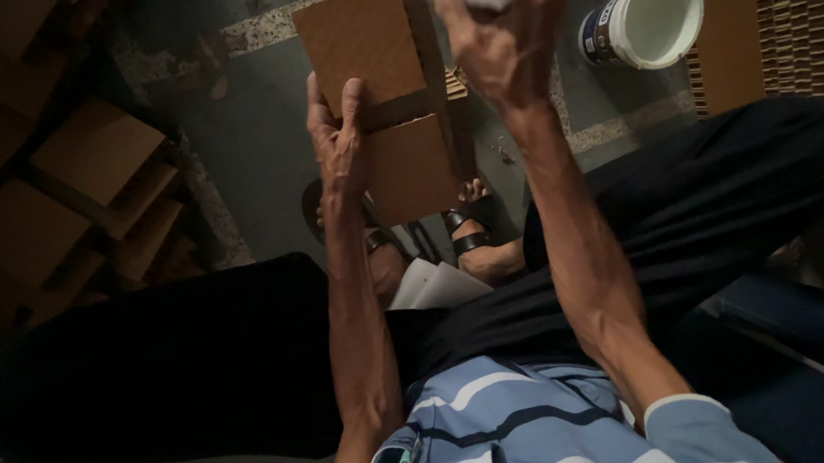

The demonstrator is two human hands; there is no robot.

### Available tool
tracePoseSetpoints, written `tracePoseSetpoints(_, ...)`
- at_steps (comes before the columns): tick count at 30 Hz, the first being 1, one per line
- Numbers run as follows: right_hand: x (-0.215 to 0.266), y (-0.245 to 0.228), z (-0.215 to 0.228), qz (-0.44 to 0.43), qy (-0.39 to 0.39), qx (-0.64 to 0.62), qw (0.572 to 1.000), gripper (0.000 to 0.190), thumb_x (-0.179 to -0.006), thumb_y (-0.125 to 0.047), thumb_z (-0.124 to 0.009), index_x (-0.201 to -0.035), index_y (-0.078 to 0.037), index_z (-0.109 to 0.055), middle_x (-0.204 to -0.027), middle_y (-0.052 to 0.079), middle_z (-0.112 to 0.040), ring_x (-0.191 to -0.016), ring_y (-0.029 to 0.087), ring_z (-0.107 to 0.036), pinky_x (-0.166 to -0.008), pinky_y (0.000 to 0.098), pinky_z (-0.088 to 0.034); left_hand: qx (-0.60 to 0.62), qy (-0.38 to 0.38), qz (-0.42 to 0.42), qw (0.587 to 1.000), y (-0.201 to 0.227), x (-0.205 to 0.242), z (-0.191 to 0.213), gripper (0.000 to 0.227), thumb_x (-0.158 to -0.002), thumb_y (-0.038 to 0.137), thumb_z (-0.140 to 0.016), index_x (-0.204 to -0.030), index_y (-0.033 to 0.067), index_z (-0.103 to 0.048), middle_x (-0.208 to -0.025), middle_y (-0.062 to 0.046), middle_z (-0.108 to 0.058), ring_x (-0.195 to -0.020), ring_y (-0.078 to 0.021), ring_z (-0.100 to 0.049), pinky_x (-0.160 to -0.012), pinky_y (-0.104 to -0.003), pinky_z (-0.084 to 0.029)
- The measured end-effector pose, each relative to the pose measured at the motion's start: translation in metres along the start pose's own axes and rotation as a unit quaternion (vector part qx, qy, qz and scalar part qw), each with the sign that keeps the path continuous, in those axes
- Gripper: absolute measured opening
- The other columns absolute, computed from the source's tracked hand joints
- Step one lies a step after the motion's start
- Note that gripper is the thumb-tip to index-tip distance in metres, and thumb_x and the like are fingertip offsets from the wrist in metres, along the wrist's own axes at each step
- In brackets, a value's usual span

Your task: The person sits on the floor and assembles small cardboard boxes by applying glue to the flaps with a white roller, folding the flaps, and securing them with rubber bands. The person handles multiple boxes one at a time, repeating the gluing and banding steps.

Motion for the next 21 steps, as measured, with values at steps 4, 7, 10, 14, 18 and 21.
tracePoseSetpoints(4, 0.032, 0.011, 0.033, -0.047, -0.213, -0.221, 0.951, 0.042, -0.106, -0.045, -0.077, -0.124, -0.011, -0.059, -0.121, 0.014, -0.06, -0.105, 0.026, -0.058, -0.08, 0.0428, -0.054, 0.032, 0.014, 0.015, 0.999, 0.001, 0.003, 0.008, 0.042, -0.108, 0.037, -0.063, -0.136, 0.007, -0.055, -0.117, -0.011, -0.07, -0.103, -0.0198, -0.07, -0.084, -0.038, -0.064)
tracePoseSetpoints(7, 0.044, 0.017, 0.038, -0.246, -0.367, -0.356, 0.823, 0.061, -0.096, -0.049, -0.074, -0.124, 0.0, -0.05, -0.112, 0.017, -0.063, -0.101, 0.027, -0.061, -0.083, 0.046, -0.057, 0.002, 0.022, 0.019, 1.0, 0.005, 0.003, 0.008, 0.044, -0.107, 0.038, -0.063, -0.138, 0.008, -0.055, -0.119, -0.011, -0.07, -0.105, -0.0188, -0.07, -0.086, -0.035, -0.063)
tracePoseSetpoints(10, 0.026, 0.023, 0.043, -0.267, -0.297, -0.305, 0.865, 0.057, -0.094, -0.046, -0.078, -0.119, 0.0, -0.057, -0.119, 0.024, -0.059, -0.109, 0.032, -0.057, -0.09, 0.0517, -0.058, -0.03, 0.006, 0.014, 0.999, 0.008, 0.006, 0.0, 0.045, -0.108, 0.036, -0.062, -0.142, 0.0086, -0.053, -0.123, -0.01, -0.07, -0.109, -0.018, -0.069, -0.088, -0.033, -0.061)
tracePoseSetpoints(14, 0.002, 0.042, 0.014, -0.371, -0.181, -0.374, 0.831, 0.065, -0.091, -0.048, -0.077, -0.125, 0.001, -0.051, -0.12, 0.024, -0.056, -0.107, 0.031, -0.06, -0.084, 0.0448, -0.06, 0.019, -0.021, 0.017, 0.999, 0.007, 0.006, -0.011, 0.044, -0.108, 0.033, -0.062, -0.142, 0.0082, -0.053, -0.123, -0.011, -0.07, -0.108, -0.0188, -0.07, -0.084, -0.035, -0.063)
tracePoseSetpoints(18, -0.009, 0.033, 0.023, -0.154, -0.059, -0.245, 0.955, 0.064, -0.099, -0.044, -0.081, -0.13, 0.003, -0.05, -0.118, 0.028, -0.047, -0.107, 0.036, -0.048, -0.081, 0.0427, -0.054, 0.04, -0.028, 0.006, 0.999, 0.005, 0.004, -0.008, 0.039, -0.111, 0.031, -0.061, -0.139, 0.0049, -0.054, -0.119, -0.012, -0.07, -0.104, -0.019, -0.069, -0.084, -0.036, -0.062)
tracePoseSetpoints(21, 0.023, 0.028, 0.039, -0.161, -0.245, -0.307, 0.905, 0.066, -0.099, -0.045, -0.081, -0.128, 0.002, -0.046, -0.111, 0.02, -0.053, -0.103, 0.029, -0.05, -0.085, 0.048, -0.052, 0.04, -0.016, -0.013, 0.999, 0.004, 0.003, 0.0, 0.041, -0.111, 0.031, -0.061, -0.141, 0.0051, -0.053, -0.123, -0.011, -0.069, -0.108, -0.0178, -0.069, -0.088, -0.036, -0.061)
Point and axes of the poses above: each hand's wrist, its own x-axis away from the middle knuckle, its own z-axis out of the back of the hand, y = z × x, the point moved 5 cm from there along -x, towards the middle knuckle
